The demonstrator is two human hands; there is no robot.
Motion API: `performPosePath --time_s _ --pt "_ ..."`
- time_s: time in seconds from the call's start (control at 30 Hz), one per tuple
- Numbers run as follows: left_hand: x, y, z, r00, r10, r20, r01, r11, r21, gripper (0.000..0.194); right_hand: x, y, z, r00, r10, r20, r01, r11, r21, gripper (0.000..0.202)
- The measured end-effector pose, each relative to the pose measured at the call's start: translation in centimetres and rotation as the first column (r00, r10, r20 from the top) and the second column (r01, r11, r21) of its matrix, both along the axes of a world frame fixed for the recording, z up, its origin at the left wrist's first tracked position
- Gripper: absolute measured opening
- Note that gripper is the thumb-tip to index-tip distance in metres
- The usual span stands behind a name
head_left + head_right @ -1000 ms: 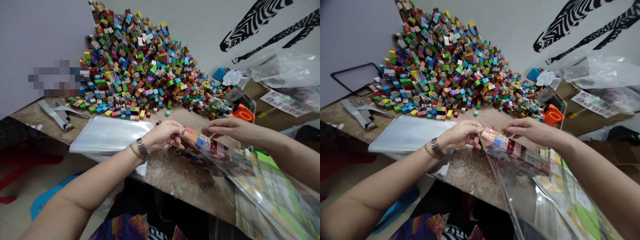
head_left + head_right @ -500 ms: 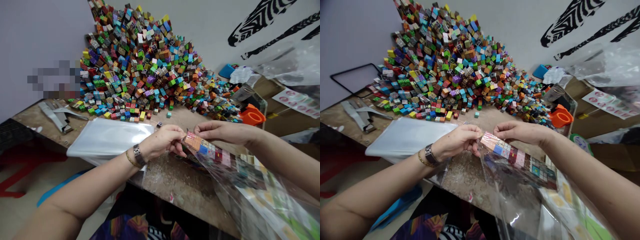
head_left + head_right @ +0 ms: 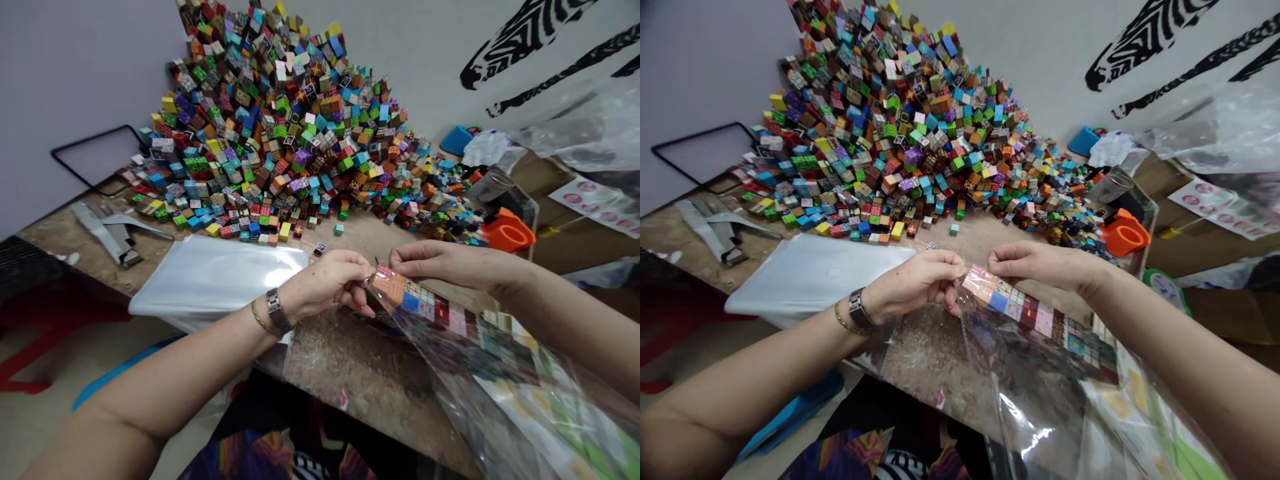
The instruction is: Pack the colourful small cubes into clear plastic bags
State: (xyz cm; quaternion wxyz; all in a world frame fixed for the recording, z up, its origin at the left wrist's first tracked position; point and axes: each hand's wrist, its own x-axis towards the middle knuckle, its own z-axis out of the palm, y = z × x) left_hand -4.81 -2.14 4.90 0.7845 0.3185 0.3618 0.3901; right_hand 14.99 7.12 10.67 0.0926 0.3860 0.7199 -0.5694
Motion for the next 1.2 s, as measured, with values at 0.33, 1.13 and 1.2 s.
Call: performPosePath --time_s 0.33,1.13,1.2 --pt "-0.1 0.3 -0.3 1.000 -0.023 0.008 0.023 1.000 0.011 0.022 -0.1 0.0 -0.8 0.991 0.103 0.090 -0.123 0.958 0.258 0.040" --pt "0.9 0.1 1.0 0.995 0.045 -0.092 -0.052 0.996 -0.072 0.031 1.1 -0.3 -2.9 0.965 -0.262 0.003 0.250 0.918 -0.307 0.038" --pt "0.9 0.2 1.0 0.995 0.045 -0.093 -0.051 0.996 -0.072 0.030 1.1 -0.3 -2.8 0.970 -0.242 0.010 0.230 0.910 -0.344 0.040"
